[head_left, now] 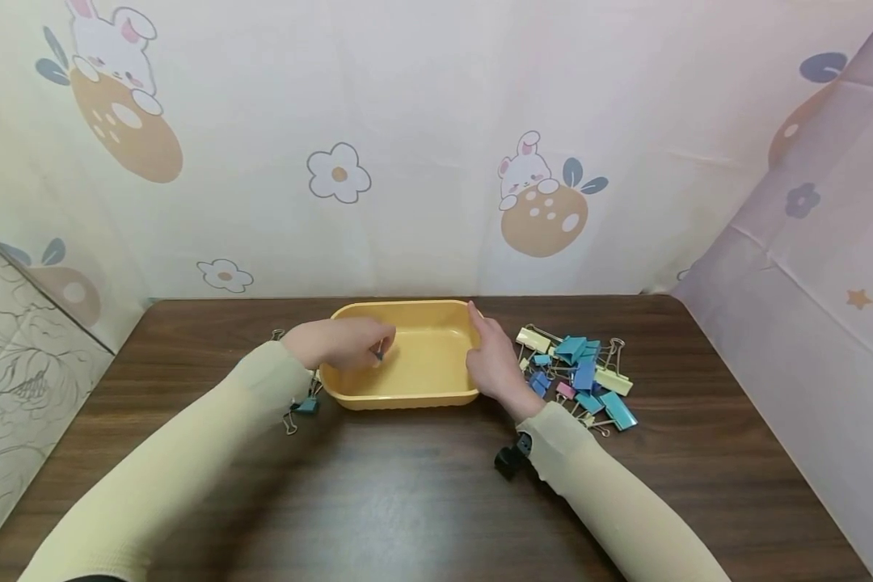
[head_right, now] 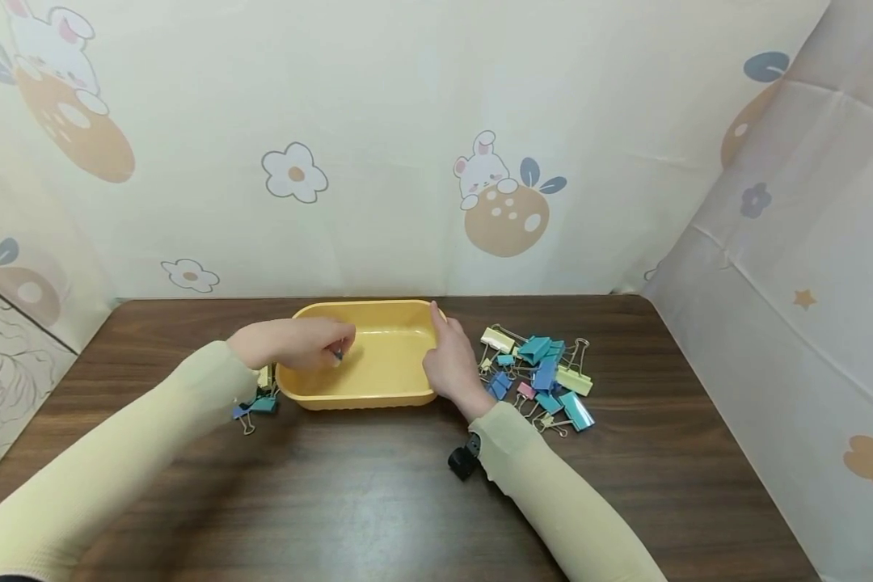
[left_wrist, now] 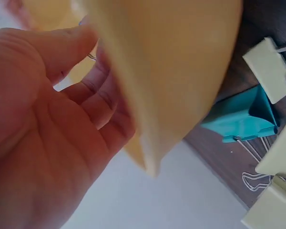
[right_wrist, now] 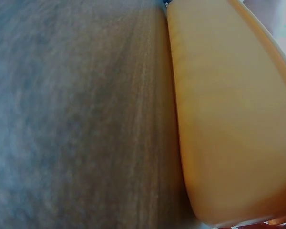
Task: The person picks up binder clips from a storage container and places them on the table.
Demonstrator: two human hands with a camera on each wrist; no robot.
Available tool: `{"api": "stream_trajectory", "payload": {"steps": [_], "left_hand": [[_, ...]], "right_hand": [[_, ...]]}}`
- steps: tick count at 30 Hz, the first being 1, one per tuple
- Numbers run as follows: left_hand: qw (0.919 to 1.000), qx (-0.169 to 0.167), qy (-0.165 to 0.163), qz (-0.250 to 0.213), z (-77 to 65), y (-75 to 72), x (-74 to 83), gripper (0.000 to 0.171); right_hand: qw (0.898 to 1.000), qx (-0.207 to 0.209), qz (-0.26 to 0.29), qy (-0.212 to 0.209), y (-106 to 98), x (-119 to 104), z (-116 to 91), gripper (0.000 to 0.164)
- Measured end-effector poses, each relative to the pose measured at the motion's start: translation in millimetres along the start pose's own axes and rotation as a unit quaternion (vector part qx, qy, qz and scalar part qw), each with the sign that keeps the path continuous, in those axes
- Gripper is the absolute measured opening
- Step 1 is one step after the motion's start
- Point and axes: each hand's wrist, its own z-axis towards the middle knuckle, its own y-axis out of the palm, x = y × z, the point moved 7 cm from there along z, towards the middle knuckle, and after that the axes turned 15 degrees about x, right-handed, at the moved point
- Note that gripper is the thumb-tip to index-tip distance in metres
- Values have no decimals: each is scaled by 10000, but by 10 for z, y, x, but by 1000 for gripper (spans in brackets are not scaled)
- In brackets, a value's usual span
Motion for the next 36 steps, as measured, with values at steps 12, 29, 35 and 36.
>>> {"api": "stream_trajectory", "payload": {"steps": [12,29,35,36], "left_hand": [[9909,897,20,-999,-521,-348,-53,13],[9831,1781,-137,-409,-1223,-222,-553,22],[9817,1838,-498,-24,-1306,-136,-658,22],[9815,1836,-539,-14,-1330,-130,-670,22]], "right_hand": [[10000,-25,37,22,-11,0,-9,85],[9996,-27,-281,-52,-11,1,5,84],[9999,-5,-118,-69,-8,-1,-3,86],[9999,-6,-95,-62,-6,-1,-5,86]]}}
